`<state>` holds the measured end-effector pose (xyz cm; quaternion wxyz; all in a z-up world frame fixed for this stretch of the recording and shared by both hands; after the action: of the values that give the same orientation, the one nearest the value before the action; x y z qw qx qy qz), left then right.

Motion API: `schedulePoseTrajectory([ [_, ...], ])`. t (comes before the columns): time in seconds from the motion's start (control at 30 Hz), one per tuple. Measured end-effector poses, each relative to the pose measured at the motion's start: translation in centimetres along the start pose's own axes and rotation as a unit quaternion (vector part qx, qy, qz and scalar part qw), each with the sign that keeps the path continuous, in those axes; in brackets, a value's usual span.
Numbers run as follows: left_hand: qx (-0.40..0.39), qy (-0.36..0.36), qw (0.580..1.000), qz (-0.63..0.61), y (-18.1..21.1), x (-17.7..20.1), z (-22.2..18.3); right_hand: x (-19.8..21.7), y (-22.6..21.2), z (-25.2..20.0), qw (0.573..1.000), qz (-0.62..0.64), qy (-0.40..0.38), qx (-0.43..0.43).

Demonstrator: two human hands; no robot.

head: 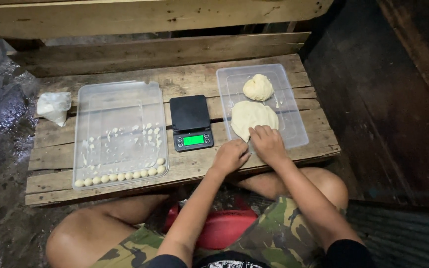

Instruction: Weighing small portions of dough on a digital scale and rolling them into small uniform balls.

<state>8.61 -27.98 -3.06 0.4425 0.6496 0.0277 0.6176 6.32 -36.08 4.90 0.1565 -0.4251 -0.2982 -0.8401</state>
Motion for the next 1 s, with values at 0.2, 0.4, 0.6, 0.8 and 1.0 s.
schedulePoseTrajectory([
  [0.2,-0.010,0.002,1.000,-0.030,0.4,0.7,0.0,-3.7,-0.7,-1.2,1.000,0.002,-0.003,0.028],
  [0.4,0.021,-0.006,1.000,-0.011,-0.2,0.2,0.1,-1.5,-1.9,-2.2,0.997,0.081,-0.003,-0.016],
  [0.6,0.011,-0.011,1.000,-0.016,-0.4,-0.3,0.2,0.2,-1.5,0.5,1.000,-0.005,0.021,-0.011],
  [0.8,0.016,-0.004,1.000,-0.012,-0.1,0.3,0.1,-0.7,-1.6,0.9,0.997,-0.024,0.039,0.060],
  [1.0,0.015,0.000,1.000,-0.012,-0.4,-0.3,0.4,-2.9,-1.1,-0.4,0.997,0.027,0.017,0.072],
])
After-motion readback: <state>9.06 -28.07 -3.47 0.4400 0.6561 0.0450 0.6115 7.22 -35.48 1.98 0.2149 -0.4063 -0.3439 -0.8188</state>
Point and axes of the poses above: each hand's wrist, its own z-axis towards the middle knuckle, its own x-axis out of the back of the hand, y = z × x, the point moved 9 cm from there along z, towards the middle knuckle, and after that the axes turned 11 degrees about x, right-handed, at the moved point
